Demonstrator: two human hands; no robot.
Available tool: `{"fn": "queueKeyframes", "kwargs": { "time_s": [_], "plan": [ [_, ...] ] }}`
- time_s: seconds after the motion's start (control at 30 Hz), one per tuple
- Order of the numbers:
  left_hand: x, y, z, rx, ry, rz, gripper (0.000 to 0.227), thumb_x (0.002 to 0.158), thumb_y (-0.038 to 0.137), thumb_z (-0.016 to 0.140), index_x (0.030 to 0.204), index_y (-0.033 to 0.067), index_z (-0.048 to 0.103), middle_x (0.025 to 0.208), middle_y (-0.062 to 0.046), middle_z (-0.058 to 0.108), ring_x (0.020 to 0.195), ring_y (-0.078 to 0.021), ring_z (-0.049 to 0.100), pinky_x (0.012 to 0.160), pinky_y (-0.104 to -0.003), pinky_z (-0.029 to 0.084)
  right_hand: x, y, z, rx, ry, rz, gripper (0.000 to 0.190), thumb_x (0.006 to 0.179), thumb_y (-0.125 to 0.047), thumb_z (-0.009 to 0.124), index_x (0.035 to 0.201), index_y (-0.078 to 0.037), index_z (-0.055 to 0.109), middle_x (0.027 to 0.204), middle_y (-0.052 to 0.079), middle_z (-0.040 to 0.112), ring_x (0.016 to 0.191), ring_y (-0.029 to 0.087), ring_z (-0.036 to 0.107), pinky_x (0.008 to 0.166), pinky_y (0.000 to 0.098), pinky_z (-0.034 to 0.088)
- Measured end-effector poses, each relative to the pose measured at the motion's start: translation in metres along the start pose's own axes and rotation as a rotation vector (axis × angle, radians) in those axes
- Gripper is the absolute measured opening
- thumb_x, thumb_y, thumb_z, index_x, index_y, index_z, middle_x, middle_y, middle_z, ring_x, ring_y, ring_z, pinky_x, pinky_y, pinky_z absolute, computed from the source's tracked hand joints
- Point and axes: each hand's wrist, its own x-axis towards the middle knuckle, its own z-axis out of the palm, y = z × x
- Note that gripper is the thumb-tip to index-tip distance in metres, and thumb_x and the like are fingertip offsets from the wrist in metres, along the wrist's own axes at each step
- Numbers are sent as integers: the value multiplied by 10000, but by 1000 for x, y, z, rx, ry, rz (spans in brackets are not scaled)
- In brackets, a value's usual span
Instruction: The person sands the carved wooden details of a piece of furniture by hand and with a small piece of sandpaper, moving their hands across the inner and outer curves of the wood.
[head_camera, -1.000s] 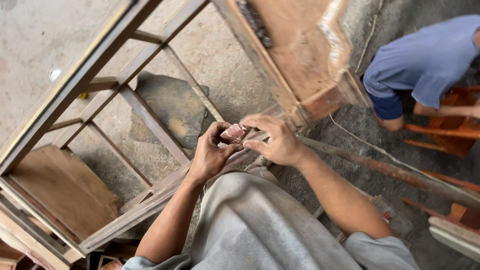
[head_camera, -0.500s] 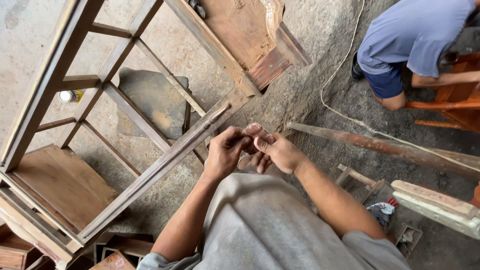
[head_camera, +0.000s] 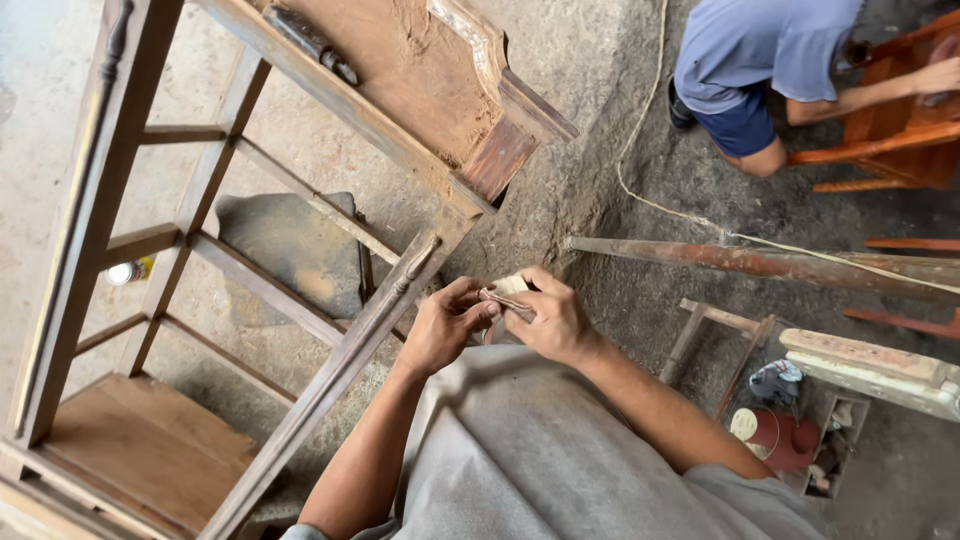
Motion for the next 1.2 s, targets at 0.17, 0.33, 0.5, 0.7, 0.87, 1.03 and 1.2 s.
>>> {"fn": "queueKeyframes", "kwargs": {
  "time_s": [0.17,0.33,0.5,0.7,0.87,1.03,1.2],
  "plan": [
    [10,-2,-50,329,-116,236,171,941,151,699,1036,10,686,888,-13,781,839,-78,755,732,-275,607,18,-19,25,-106,15,39,230,749,-95,859,923,18,760,1002,130,641,866,234,685,676,347,607],
    [21,-2,-92,210,-243,292,62,932,48,723,944,-9,704,865,-82,761,828,-122,696,745,-299,609,36,-27,36,-187,5,7,359,629,-254,911,738,-49,637,1258,279,565,1089,414,625,861,459,568],
    [33,-4,-108,103,-449,279,28,888,31,742,896,14,721,945,-36,767,872,-96,707,788,-270,594,24,-29,37,1,-447,624,393,794,-340,882,778,1,687,841,92,706,719,192,610,697,429,523],
    [51,-16,-90,-398,-500,213,172,933,-16,740,1017,35,600,1014,-65,730,934,-128,673,799,-288,558,28,-41,40,781,-121,512,410,914,-226,649,1287,-55,656,1015,-25,717,695,64,602,632,288,583],
    [99,30,-119,412,-156,731,525,901,120,763,1331,53,469,1182,-166,708,1058,-293,708,894,-411,601,65,-6,20,-250,-276,772,364,1037,-307,523,1185,-59,745,1285,-137,654,580,120,650,523,347,597],
    [210,74,-171,1085,338,983,456,1144,340,618,1478,73,459,1512,-167,543,1421,-403,505,1242,-560,423,129,49,7,-664,65,116,465,958,-204,623,1395,-43,623,906,184,724,693,226,674,567,345,587],
    [272,76,-150,1268,412,852,592,1102,467,532,1584,142,418,1629,-201,319,1480,-494,227,1195,-639,189,120,39,9,-743,-412,484,784,982,-166,517,1671,11,186,677,215,700,550,320,633,608,477,563]
  ]
}}
